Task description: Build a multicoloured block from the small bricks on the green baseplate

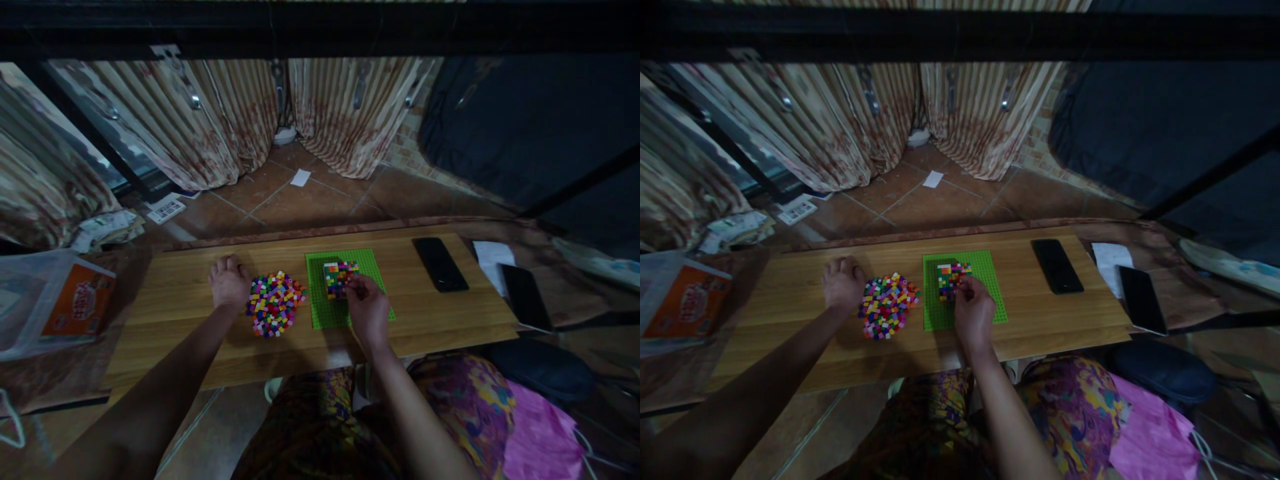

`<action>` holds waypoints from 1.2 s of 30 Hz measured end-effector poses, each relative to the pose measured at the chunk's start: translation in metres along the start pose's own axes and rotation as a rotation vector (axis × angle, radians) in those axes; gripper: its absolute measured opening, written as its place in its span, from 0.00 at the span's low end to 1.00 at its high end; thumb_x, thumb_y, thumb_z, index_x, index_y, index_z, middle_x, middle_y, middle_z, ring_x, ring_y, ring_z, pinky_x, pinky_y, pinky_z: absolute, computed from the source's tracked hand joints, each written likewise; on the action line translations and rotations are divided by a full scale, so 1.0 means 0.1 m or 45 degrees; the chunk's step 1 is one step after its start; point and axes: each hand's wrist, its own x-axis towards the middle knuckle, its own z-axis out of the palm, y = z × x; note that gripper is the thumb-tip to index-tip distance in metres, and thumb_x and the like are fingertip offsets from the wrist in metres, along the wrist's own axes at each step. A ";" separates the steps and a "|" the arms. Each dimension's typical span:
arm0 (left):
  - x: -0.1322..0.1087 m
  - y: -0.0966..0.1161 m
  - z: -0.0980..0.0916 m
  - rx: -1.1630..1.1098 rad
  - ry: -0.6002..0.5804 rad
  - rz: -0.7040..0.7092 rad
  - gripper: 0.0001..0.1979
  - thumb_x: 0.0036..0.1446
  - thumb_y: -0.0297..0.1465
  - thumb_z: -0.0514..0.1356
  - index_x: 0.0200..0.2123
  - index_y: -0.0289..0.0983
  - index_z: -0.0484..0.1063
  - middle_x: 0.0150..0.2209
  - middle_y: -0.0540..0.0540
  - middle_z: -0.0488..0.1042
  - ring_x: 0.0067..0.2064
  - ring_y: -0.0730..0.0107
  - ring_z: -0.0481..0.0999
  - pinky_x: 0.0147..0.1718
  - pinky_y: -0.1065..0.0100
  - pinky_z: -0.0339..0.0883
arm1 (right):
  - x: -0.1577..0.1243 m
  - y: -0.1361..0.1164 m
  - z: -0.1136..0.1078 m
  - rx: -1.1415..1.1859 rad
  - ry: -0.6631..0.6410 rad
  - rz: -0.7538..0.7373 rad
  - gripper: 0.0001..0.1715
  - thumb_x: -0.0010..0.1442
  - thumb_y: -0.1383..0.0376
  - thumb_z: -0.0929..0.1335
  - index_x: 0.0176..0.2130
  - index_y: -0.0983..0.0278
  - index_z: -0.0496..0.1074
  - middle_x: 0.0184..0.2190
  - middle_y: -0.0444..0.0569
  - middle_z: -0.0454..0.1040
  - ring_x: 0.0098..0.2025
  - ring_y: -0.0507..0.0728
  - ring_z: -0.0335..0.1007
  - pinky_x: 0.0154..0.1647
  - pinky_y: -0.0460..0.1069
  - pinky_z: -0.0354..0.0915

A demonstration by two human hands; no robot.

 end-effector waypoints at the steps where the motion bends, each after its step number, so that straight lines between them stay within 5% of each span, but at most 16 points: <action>1: 0.00 0.00 -0.01 0.001 -0.006 -0.003 0.20 0.61 0.32 0.48 0.53 0.34 0.70 0.55 0.34 0.69 0.55 0.45 0.66 0.53 0.49 0.61 | 0.01 -0.01 0.00 -0.010 -0.004 0.000 0.13 0.53 0.67 0.67 0.40 0.65 0.75 0.31 0.49 0.77 0.32 0.56 0.75 0.35 0.50 0.69; 11: 0.00 -0.01 0.01 0.008 0.012 0.011 0.20 0.61 0.32 0.48 0.52 0.33 0.70 0.54 0.34 0.70 0.54 0.46 0.66 0.53 0.50 0.61 | -0.20 -0.11 -0.02 -0.076 0.079 -0.156 0.13 0.60 0.64 0.65 0.44 0.64 0.73 0.35 0.51 0.78 0.36 0.57 0.74 0.40 0.52 0.70; 18: -0.01 -0.03 0.03 -0.006 0.031 0.005 0.20 0.61 0.32 0.48 0.51 0.34 0.71 0.54 0.35 0.71 0.54 0.46 0.67 0.52 0.52 0.61 | -0.58 -0.21 0.30 -0.319 -0.422 -0.480 0.16 0.64 0.72 0.60 0.43 0.63 0.75 0.38 0.52 0.77 0.40 0.56 0.74 0.42 0.49 0.70; 25: -0.01 -0.01 -0.01 0.002 0.007 -0.004 0.21 0.61 0.31 0.49 0.54 0.33 0.70 0.55 0.35 0.70 0.55 0.47 0.67 0.54 0.52 0.59 | -0.48 -0.18 0.57 -0.526 -0.516 -0.530 0.16 0.58 0.74 0.64 0.45 0.66 0.74 0.41 0.57 0.74 0.41 0.60 0.72 0.42 0.52 0.70; 36: 0.00 -0.04 0.03 -0.012 0.029 -0.001 0.21 0.61 0.32 0.49 0.54 0.33 0.70 0.54 0.35 0.70 0.55 0.47 0.67 0.54 0.51 0.59 | -0.50 -0.12 0.59 -0.618 -0.586 -0.635 0.10 0.56 0.76 0.66 0.34 0.62 0.74 0.33 0.54 0.74 0.41 0.62 0.71 0.42 0.54 0.69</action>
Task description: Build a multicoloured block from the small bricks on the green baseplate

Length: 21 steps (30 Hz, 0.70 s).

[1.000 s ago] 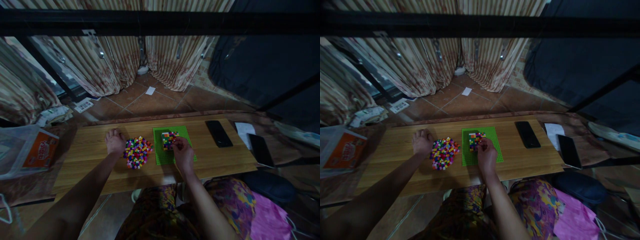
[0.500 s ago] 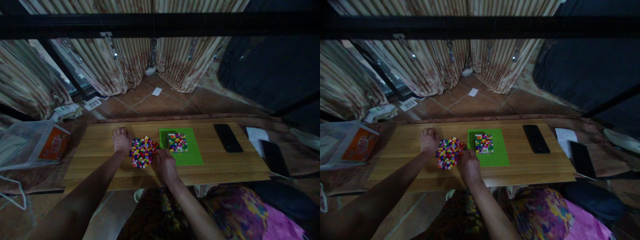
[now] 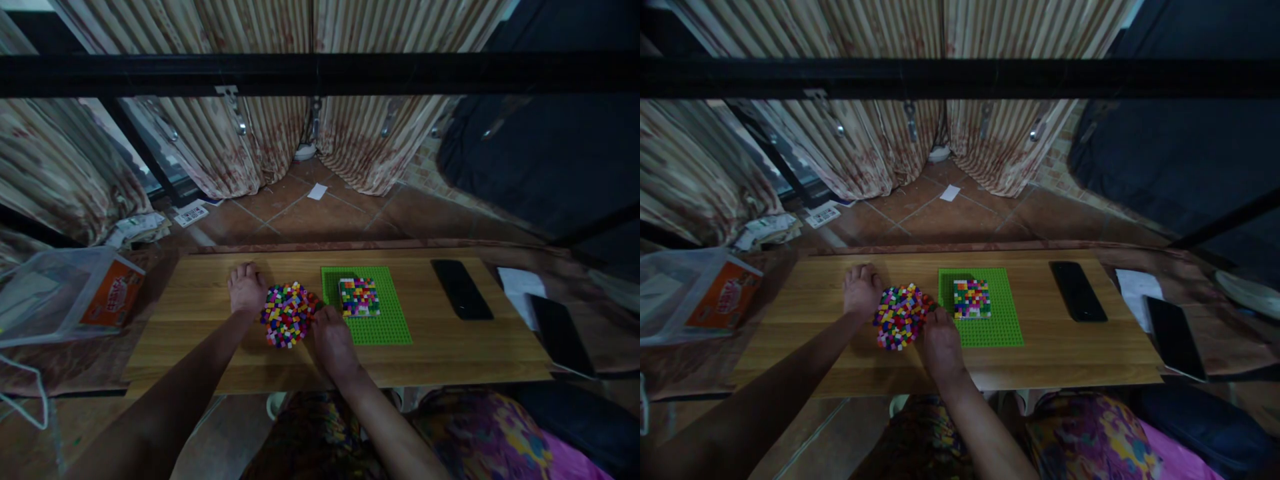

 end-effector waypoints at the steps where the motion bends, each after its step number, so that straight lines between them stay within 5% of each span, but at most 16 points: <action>1: 0.00 0.00 0.01 0.000 0.004 0.002 0.21 0.61 0.32 0.49 0.54 0.33 0.70 0.54 0.35 0.70 0.55 0.47 0.67 0.55 0.52 0.59 | 0.00 0.00 -0.01 -0.026 -0.010 -0.014 0.10 0.57 0.75 0.66 0.34 0.63 0.74 0.33 0.54 0.74 0.40 0.62 0.70 0.41 0.54 0.70; 12: 0.00 0.00 -0.02 0.012 -0.020 0.005 0.20 0.61 0.32 0.49 0.53 0.33 0.70 0.54 0.34 0.71 0.55 0.46 0.67 0.54 0.52 0.60 | 0.02 -0.01 -0.07 -0.035 -0.026 -0.054 0.13 0.58 0.78 0.63 0.30 0.63 0.72 0.30 0.52 0.73 0.35 0.58 0.70 0.36 0.51 0.68; 21: 0.01 0.02 -0.05 0.027 -0.022 0.001 0.20 0.61 0.32 0.49 0.53 0.34 0.70 0.55 0.36 0.70 0.55 0.47 0.67 0.53 0.52 0.61 | -0.19 -0.03 -0.29 0.464 0.174 0.214 0.09 0.60 0.71 0.65 0.31 0.63 0.73 0.29 0.46 0.75 0.30 0.53 0.71 0.32 0.46 0.65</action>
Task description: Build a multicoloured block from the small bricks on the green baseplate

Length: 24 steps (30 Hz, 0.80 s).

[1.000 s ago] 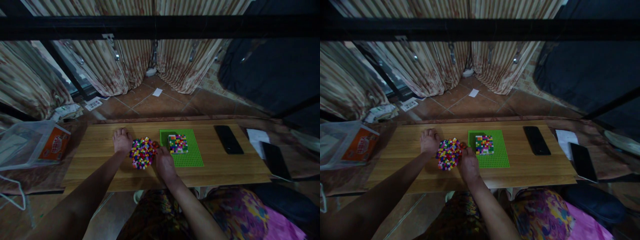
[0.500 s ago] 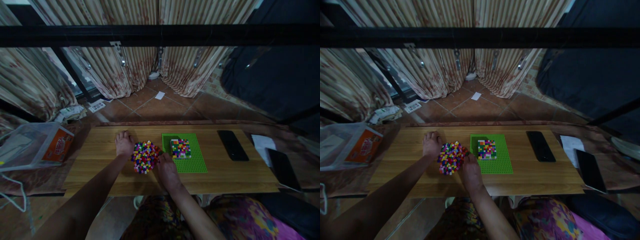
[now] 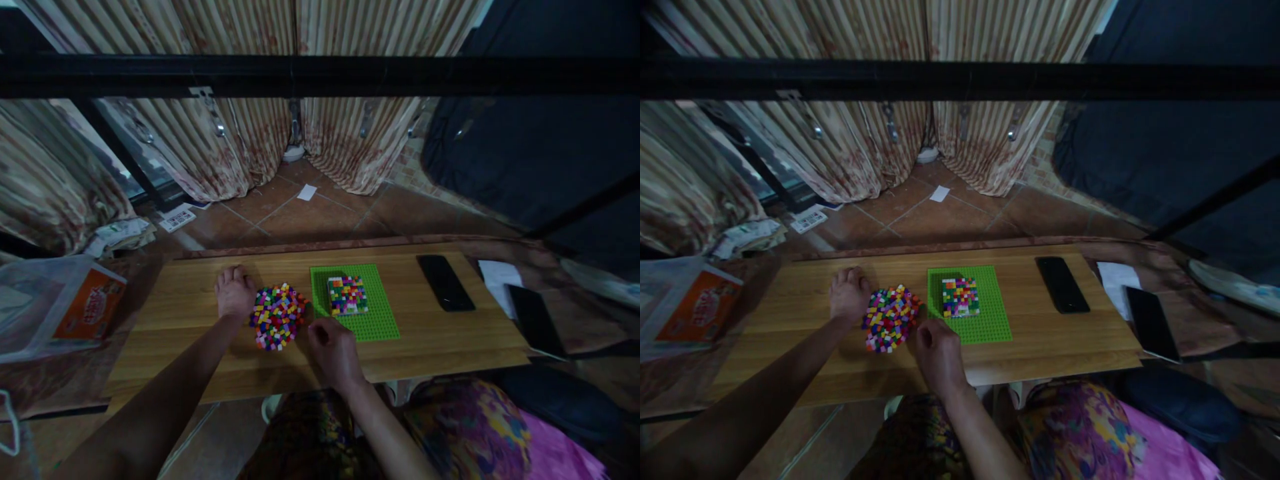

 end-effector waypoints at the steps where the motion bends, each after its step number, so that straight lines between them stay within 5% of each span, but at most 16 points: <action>1: 0.00 0.00 0.00 0.000 -0.003 0.000 0.20 0.61 0.32 0.49 0.53 0.34 0.70 0.55 0.36 0.70 0.55 0.47 0.67 0.53 0.52 0.61 | -0.02 0.02 -0.03 0.029 0.022 0.035 0.08 0.60 0.70 0.66 0.32 0.63 0.74 0.30 0.47 0.76 0.30 0.53 0.72 0.33 0.46 0.66; 7: 0.00 0.02 -0.01 0.025 -0.022 -0.009 0.21 0.61 0.32 0.48 0.53 0.33 0.70 0.55 0.35 0.70 0.55 0.46 0.67 0.52 0.51 0.62 | -0.09 0.21 -0.27 0.058 0.181 0.070 0.13 0.63 0.66 0.64 0.44 0.64 0.76 0.39 0.53 0.78 0.40 0.57 0.75 0.42 0.50 0.70; 13: 0.01 -0.01 0.03 0.012 0.002 0.011 0.21 0.61 0.33 0.49 0.54 0.33 0.69 0.55 0.35 0.70 0.56 0.45 0.66 0.53 0.50 0.61 | -0.04 0.38 -0.53 0.009 0.365 0.161 0.12 0.63 0.62 0.65 0.41 0.64 0.77 0.37 0.52 0.79 0.37 0.57 0.75 0.37 0.50 0.70; 24: 0.02 0.01 0.00 0.018 -0.012 0.015 0.21 0.61 0.32 0.48 0.53 0.33 0.69 0.55 0.34 0.70 0.55 0.45 0.66 0.52 0.50 0.61 | 0.14 0.44 -0.49 -0.168 0.482 0.125 0.12 0.65 0.61 0.65 0.37 0.63 0.77 0.37 0.53 0.78 0.41 0.59 0.72 0.41 0.53 0.68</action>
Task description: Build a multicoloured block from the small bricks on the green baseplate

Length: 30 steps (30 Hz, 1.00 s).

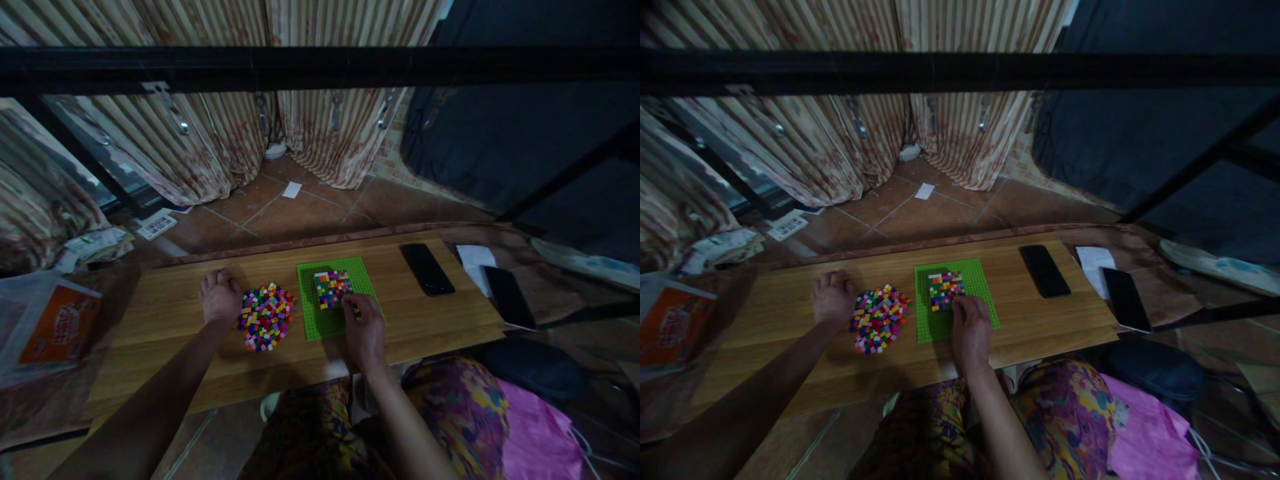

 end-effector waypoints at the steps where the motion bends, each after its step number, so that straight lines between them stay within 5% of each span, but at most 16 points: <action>1: 0.00 0.00 0.00 0.002 0.000 0.001 0.21 0.61 0.32 0.48 0.53 0.33 0.69 0.55 0.34 0.70 0.55 0.45 0.66 0.52 0.50 0.61 | 0.00 0.00 0.01 -0.002 0.014 -0.001 0.12 0.65 0.61 0.65 0.37 0.63 0.77 0.36 0.53 0.78 0.41 0.59 0.72 0.42 0.53 0.67; 17: 0.00 0.00 -0.02 -0.023 -0.004 -0.009 0.21 0.61 0.33 0.48 0.53 0.33 0.69 0.55 0.34 0.70 0.55 0.46 0.66 0.53 0.50 0.61 | 0.02 -0.05 0.04 -0.221 -0.035 -0.171 0.14 0.67 0.65 0.63 0.40 0.64 0.77 0.38 0.53 0.79 0.40 0.61 0.70 0.41 0.54 0.64; 30: 0.00 0.00 0.00 -0.008 0.000 -0.002 0.21 0.61 0.32 0.48 0.54 0.33 0.69 0.55 0.34 0.70 0.56 0.45 0.65 0.53 0.50 0.60 | -0.03 -0.05 0.09 -0.218 0.042 -0.117 0.14 0.67 0.63 0.64 0.40 0.64 0.79 0.38 0.53 0.77 0.42 0.60 0.67 0.43 0.53 0.62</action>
